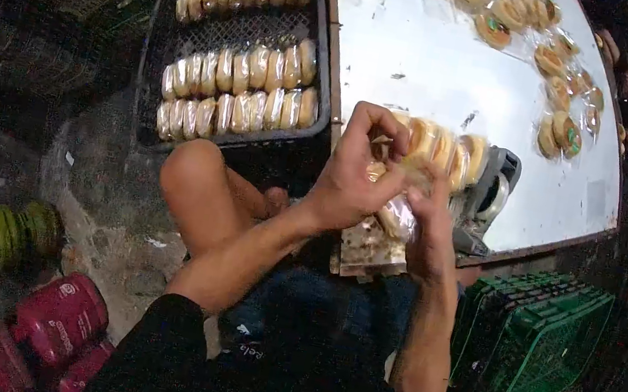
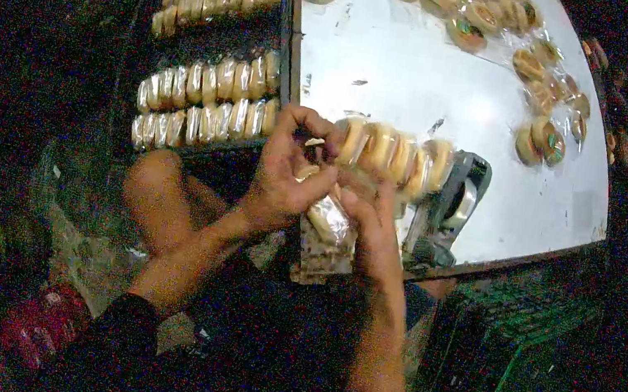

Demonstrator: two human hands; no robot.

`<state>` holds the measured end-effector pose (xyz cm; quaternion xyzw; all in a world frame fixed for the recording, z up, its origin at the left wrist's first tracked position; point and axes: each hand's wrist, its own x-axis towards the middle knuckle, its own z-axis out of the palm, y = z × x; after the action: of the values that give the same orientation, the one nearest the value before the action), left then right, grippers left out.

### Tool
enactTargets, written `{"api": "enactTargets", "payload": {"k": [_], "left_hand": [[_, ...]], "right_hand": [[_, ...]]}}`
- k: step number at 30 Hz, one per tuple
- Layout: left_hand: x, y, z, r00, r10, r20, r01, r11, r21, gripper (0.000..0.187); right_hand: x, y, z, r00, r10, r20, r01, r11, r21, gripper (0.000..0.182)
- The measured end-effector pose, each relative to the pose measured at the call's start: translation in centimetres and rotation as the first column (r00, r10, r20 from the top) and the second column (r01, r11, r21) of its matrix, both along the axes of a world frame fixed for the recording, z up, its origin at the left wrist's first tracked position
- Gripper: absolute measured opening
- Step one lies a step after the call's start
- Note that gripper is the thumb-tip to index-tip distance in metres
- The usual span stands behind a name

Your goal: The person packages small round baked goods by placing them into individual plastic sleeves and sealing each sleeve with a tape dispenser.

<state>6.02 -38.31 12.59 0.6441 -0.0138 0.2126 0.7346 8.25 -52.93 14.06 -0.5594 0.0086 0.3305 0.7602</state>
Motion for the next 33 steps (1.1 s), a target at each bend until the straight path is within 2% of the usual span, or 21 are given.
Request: {"api": "enactTargets", "payload": {"k": [2, 4, 5, 8, 9, 10, 12, 13, 14, 15, 17, 19, 21, 22, 24, 26, 27, 28, 29, 30, 33], "left_hand": [[0.5, 0.7, -0.7, 0.986, -0.069, -0.154, 0.01, 0.934, -0.356, 0.048], [1.4, 2.1, 0.1, 0.92, -0.196, -0.34, -0.089, 0.74, -0.667, 0.05], [1.2, 3.3, 0.1, 0.883, -0.411, -0.228, 0.1, 0.639, -0.763, 0.054], [0.8, 4.8, -1.0, 0.908, -0.221, -0.357, 0.071, 0.918, -0.389, 0.048], [1.0, 4.9, -1.9, 0.898, -0.187, -0.398, 0.034, 0.932, -0.36, 0.06], [1.3, 4.5, -2.2, 0.844, -0.145, -0.517, 0.065, 0.983, -0.17, 0.065], [1.7, 3.4, -2.2, 0.725, 0.019, -0.689, 0.184, 0.958, 0.22, 0.076], [2.1, 3.2, -2.4, 0.733, -0.212, -0.646, 0.234, 0.971, -0.053, 0.085], [2.1, 3.0, -3.1, 0.816, -0.263, -0.514, 0.219, 0.965, -0.145, 0.084], [2.5, 3.8, -2.4, 0.759, -0.209, -0.617, 0.103, 0.974, -0.203, 0.079], [3.2, 5.4, -2.5, 0.766, -0.099, -0.635, -0.066, 0.971, -0.231, 0.072], [3.7, 7.3, -2.7, 0.837, -0.004, -0.547, -0.149, 0.961, -0.235, 0.067], [4.0, 8.8, -2.8, 0.84, 0.064, -0.539, -0.193, 0.963, -0.187, 0.065], [3.9, 9.5, -2.8, 0.837, 0.101, -0.537, -0.221, 0.961, -0.164, 0.065], [3.4, 11.1, -2.1, 0.815, 0.137, -0.563, -0.267, 0.951, -0.156, 0.062], [3.0, 12.3, -1.9, 0.807, 0.164, -0.567, -0.315, 0.932, -0.179, 0.062], [2.9, 12.6, -2.6, 0.826, 0.196, -0.528, -0.355, 0.909, -0.218, 0.061], [2.8, 12.8, -2.7, 0.827, 0.204, -0.524, -0.37, 0.899, -0.234, 0.061], [2.7, 12.8, -2.6, 0.83, 0.209, -0.517, -0.381, 0.89, -0.251, 0.062], [2.7, 13.0, -2.5, 0.834, 0.222, -0.506, -0.395, 0.88, -0.264, 0.062], [2.7, 12.8, -2.9, 0.848, 0.273, -0.454, -0.397, 0.895, -0.204, 0.057]], "right_hand": [[1.2, -0.1, -1.5, 0.985, 0.172, -0.024, -0.172, 0.985, -0.019, 0.05], [2.3, 2.2, -2.6, 0.97, -0.094, 0.224, 0.112, 0.991, -0.068, 0.043], [2.8, 3.2, -2.9, 0.913, -0.212, 0.348, 0.249, 0.966, -0.063, 0.04], [3.8, 4.2, -0.9, 0.878, -0.005, 0.478, 0.096, 0.982, -0.165, 0.039], [5.2, 3.8, -1.4, 0.79, -0.012, 0.612, 0.219, 0.939, -0.264, 0.038], [6.8, 3.4, -1.4, 0.776, -0.071, 0.627, 0.324, 0.898, -0.298, 0.038], [10.1, 3.3, -1.1, 0.81, -0.118, 0.574, 0.328, 0.903, -0.277, 0.032], [11.6, 3.9, -1.1, 0.798, -0.045, 0.601, 0.261, 0.924, -0.279, 0.03], [13.1, 4.8, -1.3, 0.782, 0.023, 0.623, 0.197, 0.939, -0.282, 0.028], [14.8, 6.1, -1.7, 0.792, 0.136, 0.596, 0.097, 0.934, -0.343, 0.03], [19.0, 10.4, -3.6, 0.506, 0.343, 0.791, 0.145, 0.87, -0.471, 0.045], [23.6, 16.3, -7.0, 0.281, 0.425, 0.86, 0.216, 0.845, -0.489, 0.063], [27.5, 22.5, -8.9, 0.311, 0.552, 0.774, 0.192, 0.761, -0.62, 0.082], [29.3, 25.3, -11.1, 0.17, 0.573, 0.802, 0.362, 0.72, -0.592, 0.086], [31.4, 28.2, -12.3, 0.256, 0.63, 0.733, 0.363, 0.64, -0.677, 0.082], [32.0, 29.8, -10.4, 0.518, 0.602, 0.608, 0.318, 0.524, -0.79, 0.04], [33.9, 29.7, -11.9, 0.529, 0.576, 0.624, 0.328, 0.539, -0.776, 0.058], [33.0, 29.1, -10.7, 0.479, 0.521, 0.706, 0.432, 0.56, -0.707, 0.051], [34.6, 27.2, -11.0, 0.505, 0.466, 0.726, 0.215, 0.747, -0.629, 0.071], [32.1, 25.0, -9.5, 0.562, 0.267, 0.783, 0.099, 0.918, -0.384, 0.058], [22.3, 17.3, -4.0, 0.771, 0.118, 0.626, -0.015, 0.986, -0.166, 0.055]]}}
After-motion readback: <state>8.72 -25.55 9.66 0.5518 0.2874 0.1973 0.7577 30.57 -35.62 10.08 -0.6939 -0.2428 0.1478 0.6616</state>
